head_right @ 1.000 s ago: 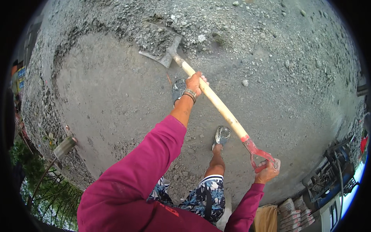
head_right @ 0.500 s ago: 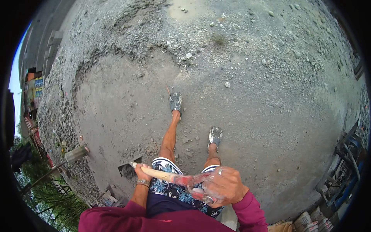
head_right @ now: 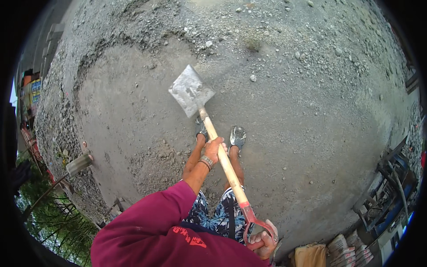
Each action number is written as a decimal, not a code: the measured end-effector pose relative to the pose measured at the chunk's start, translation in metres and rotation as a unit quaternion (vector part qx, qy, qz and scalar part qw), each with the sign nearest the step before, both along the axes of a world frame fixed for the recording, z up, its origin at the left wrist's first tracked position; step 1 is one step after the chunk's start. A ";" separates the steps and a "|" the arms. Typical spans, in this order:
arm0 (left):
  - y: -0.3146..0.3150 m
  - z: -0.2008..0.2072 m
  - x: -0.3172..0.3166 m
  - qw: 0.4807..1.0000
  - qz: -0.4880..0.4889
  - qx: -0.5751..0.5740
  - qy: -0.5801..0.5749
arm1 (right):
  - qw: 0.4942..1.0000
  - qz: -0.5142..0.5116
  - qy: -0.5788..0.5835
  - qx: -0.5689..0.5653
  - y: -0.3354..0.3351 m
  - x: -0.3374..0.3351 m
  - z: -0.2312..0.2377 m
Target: The person uses a shovel to move a pile of gravel and dirt on a construction site. They scoop the material from one spot and deposit it to the side, repeating the action to clear the area.
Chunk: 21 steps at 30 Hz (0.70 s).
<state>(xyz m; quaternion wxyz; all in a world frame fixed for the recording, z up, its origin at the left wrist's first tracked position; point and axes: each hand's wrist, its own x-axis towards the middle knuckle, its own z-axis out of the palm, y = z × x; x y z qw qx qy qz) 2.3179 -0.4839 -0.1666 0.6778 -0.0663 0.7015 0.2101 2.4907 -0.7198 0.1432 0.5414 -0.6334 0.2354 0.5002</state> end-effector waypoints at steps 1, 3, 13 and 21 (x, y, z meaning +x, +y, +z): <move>-0.005 -0.008 0.015 1.000 -0.017 -0.005 -0.018 | 0.999 -0.041 -0.005 0.009 -0.001 -0.006 0.001; -0.015 -0.027 0.033 0.996 -0.072 -0.014 -0.049 | 0.993 -0.116 0.005 0.007 0.013 -0.019 -0.001; -0.035 0.080 0.047 0.985 -0.038 -0.080 -0.146 | 0.977 -0.211 0.025 -0.008 0.063 -0.064 -0.011; 0.052 0.073 0.053 0.989 -0.080 -0.089 -0.092 | 0.976 -0.205 0.073 0.017 0.146 -0.047 -0.015</move>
